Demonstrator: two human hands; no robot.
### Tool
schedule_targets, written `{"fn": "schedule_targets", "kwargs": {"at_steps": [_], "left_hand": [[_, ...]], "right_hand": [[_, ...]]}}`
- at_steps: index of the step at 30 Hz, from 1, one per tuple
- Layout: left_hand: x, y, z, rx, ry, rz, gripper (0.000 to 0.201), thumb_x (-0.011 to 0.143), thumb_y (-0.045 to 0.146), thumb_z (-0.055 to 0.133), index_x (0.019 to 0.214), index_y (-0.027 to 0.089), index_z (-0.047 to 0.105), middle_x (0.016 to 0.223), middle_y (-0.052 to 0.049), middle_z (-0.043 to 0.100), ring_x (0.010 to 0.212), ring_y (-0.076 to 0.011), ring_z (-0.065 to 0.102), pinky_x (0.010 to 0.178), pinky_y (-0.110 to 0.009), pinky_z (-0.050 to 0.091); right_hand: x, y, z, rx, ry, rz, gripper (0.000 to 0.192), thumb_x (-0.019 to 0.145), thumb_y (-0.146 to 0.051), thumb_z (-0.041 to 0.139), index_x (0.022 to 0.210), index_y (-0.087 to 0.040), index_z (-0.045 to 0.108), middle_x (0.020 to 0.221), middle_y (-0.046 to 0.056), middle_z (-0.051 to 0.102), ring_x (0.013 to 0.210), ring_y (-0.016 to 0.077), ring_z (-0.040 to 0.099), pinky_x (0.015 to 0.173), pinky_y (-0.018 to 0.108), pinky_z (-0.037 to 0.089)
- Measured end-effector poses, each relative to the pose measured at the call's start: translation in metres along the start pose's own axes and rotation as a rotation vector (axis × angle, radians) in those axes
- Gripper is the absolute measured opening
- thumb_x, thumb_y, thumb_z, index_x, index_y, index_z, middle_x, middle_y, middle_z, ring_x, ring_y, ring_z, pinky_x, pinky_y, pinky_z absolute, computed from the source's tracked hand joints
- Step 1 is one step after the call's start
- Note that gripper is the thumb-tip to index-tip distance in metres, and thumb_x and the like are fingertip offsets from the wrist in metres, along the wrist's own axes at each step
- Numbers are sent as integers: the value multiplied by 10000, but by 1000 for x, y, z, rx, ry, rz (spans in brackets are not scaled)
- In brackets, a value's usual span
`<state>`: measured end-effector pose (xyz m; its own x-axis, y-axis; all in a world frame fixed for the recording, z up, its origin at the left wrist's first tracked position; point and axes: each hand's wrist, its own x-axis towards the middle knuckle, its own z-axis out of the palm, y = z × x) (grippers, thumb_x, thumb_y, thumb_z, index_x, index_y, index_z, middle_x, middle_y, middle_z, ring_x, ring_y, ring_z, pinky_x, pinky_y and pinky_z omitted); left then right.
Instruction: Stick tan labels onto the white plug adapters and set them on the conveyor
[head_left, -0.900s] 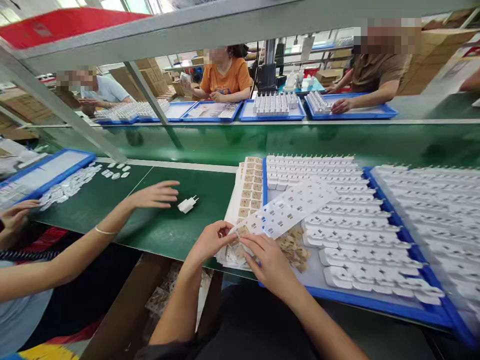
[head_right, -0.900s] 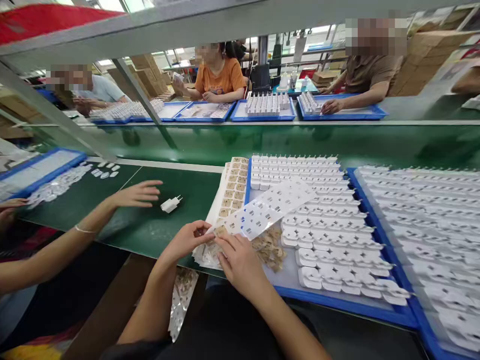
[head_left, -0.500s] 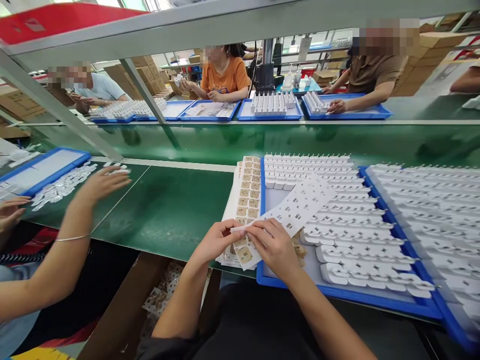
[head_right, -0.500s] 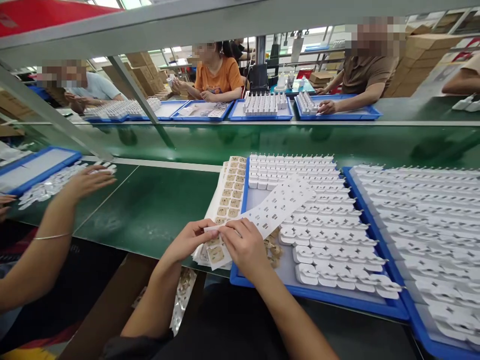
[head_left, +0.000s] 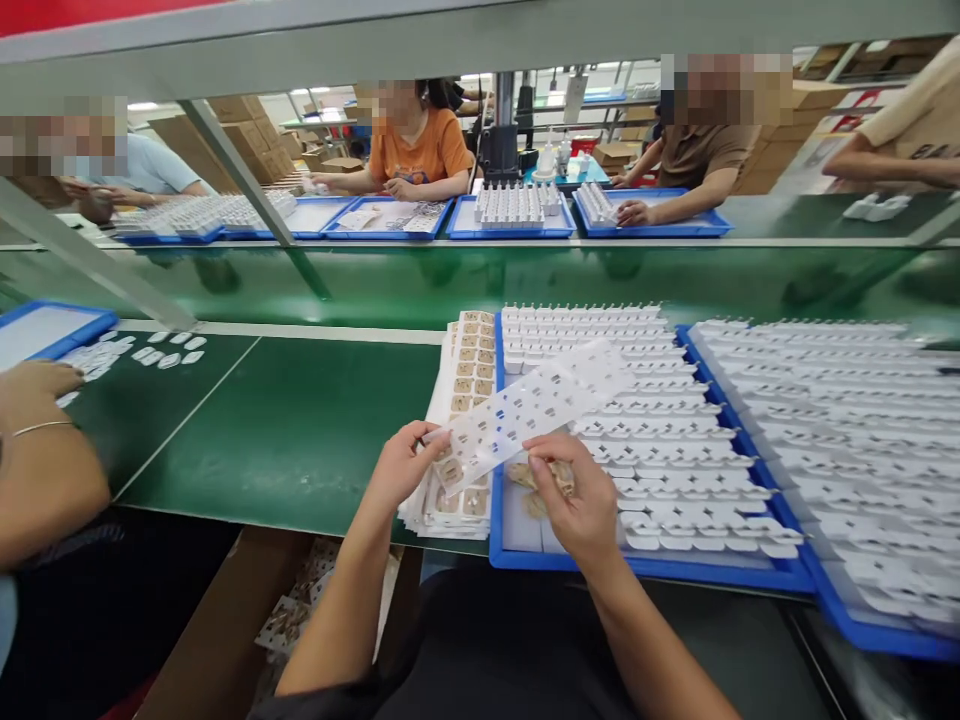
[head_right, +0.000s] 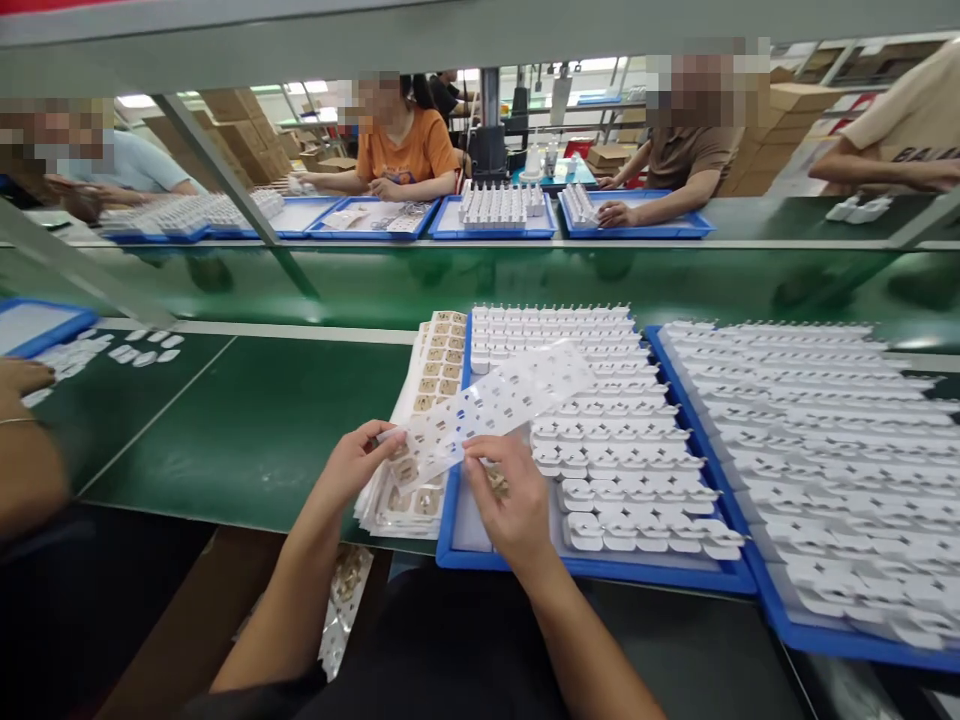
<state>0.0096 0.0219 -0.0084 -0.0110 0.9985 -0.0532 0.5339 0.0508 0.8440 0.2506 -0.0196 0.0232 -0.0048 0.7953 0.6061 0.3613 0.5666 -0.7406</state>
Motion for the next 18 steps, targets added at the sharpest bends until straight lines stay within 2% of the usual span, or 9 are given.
{"fn": "schedule_targets", "kwargs": {"at_steps": [3, 5, 7, 9, 11, 13, 15, 18], "left_hand": [[5, 0, 7, 327, 188, 119, 395, 858, 413, 617, 1186, 198, 670, 1156, -125, 654, 1081, -323, 551, 957, -492, 438], [6, 13, 19, 394, 251, 231, 419, 881, 383, 611, 1264, 213, 625, 1232, -132, 622, 1157, -335, 510, 1010, -524, 406], [3, 37, 36, 363, 141, 404, 372, 900, 356, 613, 1246, 223, 631, 1219, -112, 629, 1153, -305, 517, 1030, -493, 410], [0, 64, 60, 326, -50, 585, 342, 895, 343, 642, 1221, 239, 644, 1217, -92, 628, 1144, -278, 520, 1031, -456, 424], [-2, 88, 86, 365, -178, 682, 387, 863, 354, 695, 1235, 266, 639, 1303, -97, 577, 1175, -295, 492, 1018, -465, 432], [-2, 103, 111, 457, -230, 710, 447, 810, 356, 757, 1230, 262, 640, 1407, -124, 492, 1211, -335, 460, 992, -494, 438], [-1, 110, 130, 539, -243, 706, 445, 768, 315, 796, 1182, 233, 654, 1469, -150, 420, 1228, -360, 443, 967, -511, 441], [-1, 109, 140, 517, -234, 699, 344, 759, 217, 790, 1083, 213, 672, 1501, -146, 398, 1239, -360, 437, 965, -524, 434]], "right_hand": [[-10, -7, -14, 81, -125, -21, 201, 893, -75, 588, 1000, -241, 627, 940, 51, 714, 899, 209, 678, 806, 365, 540], [-18, -13, -20, 121, -224, -52, 201, 875, -67, 596, 984, -233, 629, 880, 45, 715, 827, 197, 671, 762, 354, 539], [-25, -20, -24, 163, -294, -80, 192, 860, -62, 603, 963, -223, 625, 829, 40, 717, 770, 183, 655, 724, 339, 534], [-29, -29, -27, 211, -346, -117, 189, 846, -51, 604, 939, -215, 616, 797, 38, 723, 738, 171, 645, 703, 321, 531], [-31, -35, -29, 255, -384, -162, 187, 840, -40, 605, 928, -205, 609, 783, 42, 729, 718, 160, 646, 694, 309, 531], [-30, -39, -33, 279, -398, -195, 179, 846, -40, 611, 936, -194, 609, 788, 53, 735, 717, 158, 657, 701, 309, 535], [-29, -39, -36, 287, -393, -210, 175, 856, -44, 613, 956, -188, 614, 800, 60, 738, 725, 158, 666, 712, 314, 540], [-30, -34, -42, 291, -371, -195, 180, 866, -55, 605, 967, -203, 621, 799, 45, 733, 719, 157, 665, 702, 312, 545]]}}
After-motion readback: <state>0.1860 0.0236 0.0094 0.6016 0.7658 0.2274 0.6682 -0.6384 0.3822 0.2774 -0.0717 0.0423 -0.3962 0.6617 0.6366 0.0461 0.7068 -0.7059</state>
